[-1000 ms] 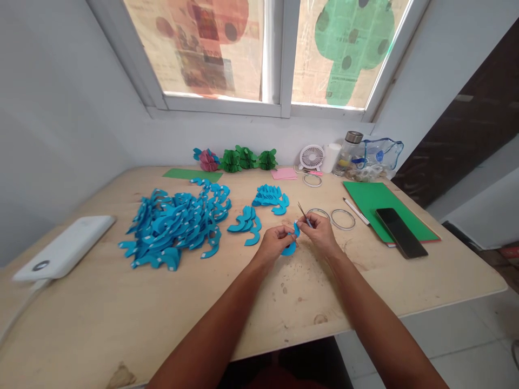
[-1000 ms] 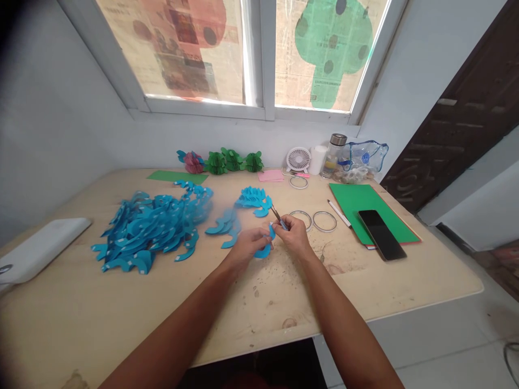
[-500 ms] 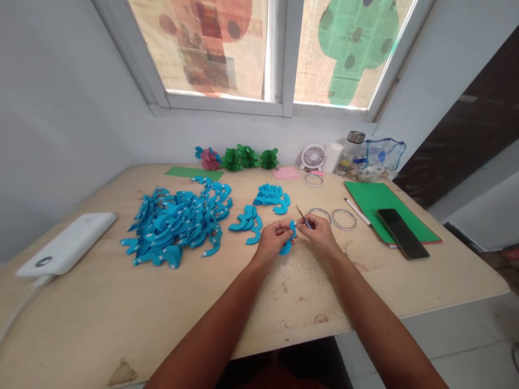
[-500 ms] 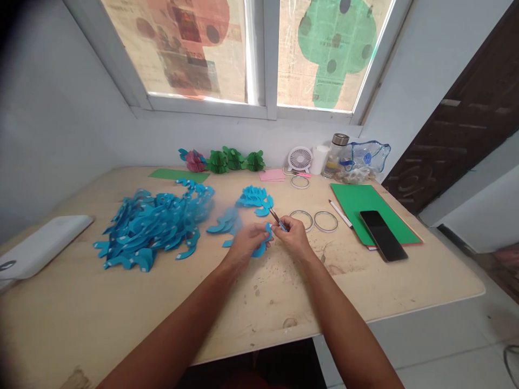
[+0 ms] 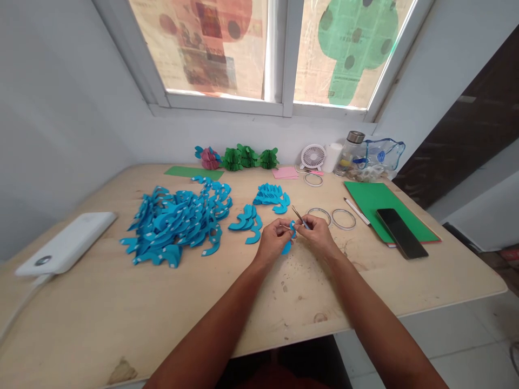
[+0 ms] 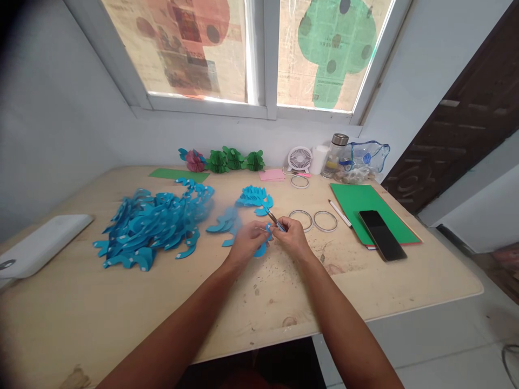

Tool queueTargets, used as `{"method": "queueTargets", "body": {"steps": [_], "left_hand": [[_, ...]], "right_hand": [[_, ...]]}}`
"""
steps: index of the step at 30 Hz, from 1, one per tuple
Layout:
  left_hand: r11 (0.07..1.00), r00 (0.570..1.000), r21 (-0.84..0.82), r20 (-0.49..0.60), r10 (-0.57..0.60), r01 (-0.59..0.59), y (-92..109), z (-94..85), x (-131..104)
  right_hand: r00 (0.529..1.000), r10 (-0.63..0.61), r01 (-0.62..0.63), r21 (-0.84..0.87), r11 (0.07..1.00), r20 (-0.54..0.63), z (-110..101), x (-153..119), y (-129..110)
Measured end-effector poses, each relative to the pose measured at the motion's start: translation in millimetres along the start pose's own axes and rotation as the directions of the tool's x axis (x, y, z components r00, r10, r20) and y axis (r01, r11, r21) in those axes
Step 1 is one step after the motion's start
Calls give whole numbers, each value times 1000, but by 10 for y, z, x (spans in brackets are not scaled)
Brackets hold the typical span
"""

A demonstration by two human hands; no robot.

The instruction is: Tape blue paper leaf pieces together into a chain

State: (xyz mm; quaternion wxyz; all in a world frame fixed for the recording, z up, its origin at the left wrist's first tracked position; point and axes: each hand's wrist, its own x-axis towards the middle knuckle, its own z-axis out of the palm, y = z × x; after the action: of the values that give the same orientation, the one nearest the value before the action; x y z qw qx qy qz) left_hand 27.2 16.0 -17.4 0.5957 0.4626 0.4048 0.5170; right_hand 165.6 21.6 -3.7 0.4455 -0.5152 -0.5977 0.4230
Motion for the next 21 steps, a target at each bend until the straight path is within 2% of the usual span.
{"method": "queueTargets", "body": {"steps": [10,16,21], "left_hand": [[997,999,70,-11,-39,39,40,4,-39],[996,997,52,-6,-73,73,32,-14,-14],[996,997,56,-4,-75,75,40,-11,-22]], "right_hand": [[1000,-9,9,-53,999,12,1,29,52],[998,-36,40,-76,996,49,-4,18,22],[999,-40,43,-95,995,29,3,6,5]]}}
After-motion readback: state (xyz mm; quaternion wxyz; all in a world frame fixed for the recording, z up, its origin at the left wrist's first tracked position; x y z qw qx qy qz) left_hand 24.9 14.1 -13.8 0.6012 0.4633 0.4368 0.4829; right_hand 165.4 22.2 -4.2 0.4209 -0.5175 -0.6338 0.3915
